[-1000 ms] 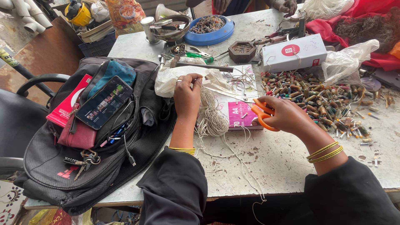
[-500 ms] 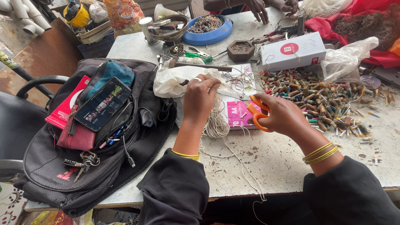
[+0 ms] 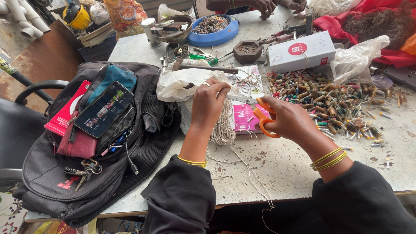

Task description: The person uses orange-handled scissors to cut a bundle of white wire into short segments on a cluttered workbench. They repeatedly pick up the wire, cut it, and place the pieces on the table among other small components.

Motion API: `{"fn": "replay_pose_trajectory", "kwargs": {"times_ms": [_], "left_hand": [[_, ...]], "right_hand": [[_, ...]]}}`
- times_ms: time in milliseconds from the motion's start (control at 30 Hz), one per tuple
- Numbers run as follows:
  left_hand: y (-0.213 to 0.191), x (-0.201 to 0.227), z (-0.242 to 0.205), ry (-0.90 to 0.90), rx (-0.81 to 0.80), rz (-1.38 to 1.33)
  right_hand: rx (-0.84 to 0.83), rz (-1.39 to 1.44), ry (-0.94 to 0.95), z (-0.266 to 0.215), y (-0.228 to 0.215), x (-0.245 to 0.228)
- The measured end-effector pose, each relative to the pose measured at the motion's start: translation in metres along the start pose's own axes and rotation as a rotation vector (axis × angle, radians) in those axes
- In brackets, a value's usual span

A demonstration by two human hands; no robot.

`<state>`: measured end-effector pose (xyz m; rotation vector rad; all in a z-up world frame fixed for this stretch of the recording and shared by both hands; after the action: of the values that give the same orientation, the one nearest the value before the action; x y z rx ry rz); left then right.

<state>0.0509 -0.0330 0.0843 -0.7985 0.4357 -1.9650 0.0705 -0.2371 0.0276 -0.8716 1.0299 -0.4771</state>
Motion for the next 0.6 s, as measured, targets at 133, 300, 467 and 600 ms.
{"fn": "replay_pose_trajectory", "kwargs": {"times_ms": [133,300,467,600], "left_hand": [[-0.004,0.003,0.001,-0.002,0.02,-0.039],[-0.004,0.01,0.001,0.012,0.011,-0.001],[-0.003,0.011,0.0,-0.005,-0.018,0.012],[0.0,0.015,0.0,0.01,-0.029,0.013]], "right_hand": [[0.004,0.039,-0.001,0.0,-0.001,-0.006],[0.011,0.077,-0.024,0.001,-0.003,-0.013],[0.017,0.092,-0.015,0.0,-0.003,-0.013],[0.016,0.05,-0.042,0.001,-0.002,-0.011]]}}
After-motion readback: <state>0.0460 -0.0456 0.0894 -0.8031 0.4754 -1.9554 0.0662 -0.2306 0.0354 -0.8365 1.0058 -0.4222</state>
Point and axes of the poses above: each hand's wrist, its own z-axis towards the middle knuckle, its own y-axis out of the palm, x = y × z, the point moved 10 cm from there along z, towards the middle knuckle, and after that the axes turned 9 degrees about z, right-handed, at the moved point
